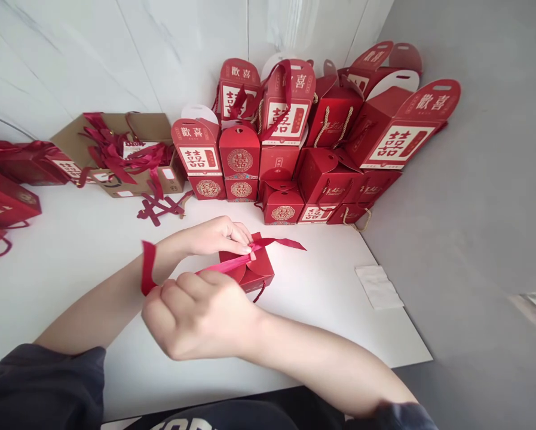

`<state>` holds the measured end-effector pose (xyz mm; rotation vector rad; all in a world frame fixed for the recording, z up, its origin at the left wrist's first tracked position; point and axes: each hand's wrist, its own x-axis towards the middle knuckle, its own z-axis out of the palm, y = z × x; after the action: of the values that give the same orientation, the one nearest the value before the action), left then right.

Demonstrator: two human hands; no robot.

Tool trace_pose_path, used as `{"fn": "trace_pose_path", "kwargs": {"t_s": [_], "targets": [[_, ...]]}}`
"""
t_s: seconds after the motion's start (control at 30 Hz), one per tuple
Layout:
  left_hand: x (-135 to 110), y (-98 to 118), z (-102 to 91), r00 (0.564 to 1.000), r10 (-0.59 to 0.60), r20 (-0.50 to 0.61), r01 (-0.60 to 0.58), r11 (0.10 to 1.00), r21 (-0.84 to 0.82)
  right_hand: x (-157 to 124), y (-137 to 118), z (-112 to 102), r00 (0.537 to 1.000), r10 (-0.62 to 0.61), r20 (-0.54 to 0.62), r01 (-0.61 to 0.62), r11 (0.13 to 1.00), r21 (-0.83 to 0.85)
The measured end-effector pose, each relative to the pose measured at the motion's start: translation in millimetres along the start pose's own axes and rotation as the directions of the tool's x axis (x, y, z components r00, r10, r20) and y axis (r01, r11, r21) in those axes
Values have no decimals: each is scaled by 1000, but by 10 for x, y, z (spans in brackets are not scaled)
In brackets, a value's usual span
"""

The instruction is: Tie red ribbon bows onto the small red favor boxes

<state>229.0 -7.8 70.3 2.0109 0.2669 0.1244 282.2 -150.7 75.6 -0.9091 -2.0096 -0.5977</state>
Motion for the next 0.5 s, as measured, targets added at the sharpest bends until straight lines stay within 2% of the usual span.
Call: {"fn": "trace_pose_path", "kwargs": {"t_s": [0.1,0.27,0.4,0.5], "targets": [[-17,12,-18,998,-13,63,10,999,40,-32,-66,272,990,-80,117,88,994,-66],[-76,57,-16,999,-4,45,-1,994,110,-69,-44,534,951,-84,299,109,992,-69],[-94,73,-3,999,23,37,-30,978,207,-53,13,468,912,-79,403,66,997,46],[-85,77,-6,998,-13,61,-4,964,265,-51,150,232,948,-16,318,-69,965,254]]}}
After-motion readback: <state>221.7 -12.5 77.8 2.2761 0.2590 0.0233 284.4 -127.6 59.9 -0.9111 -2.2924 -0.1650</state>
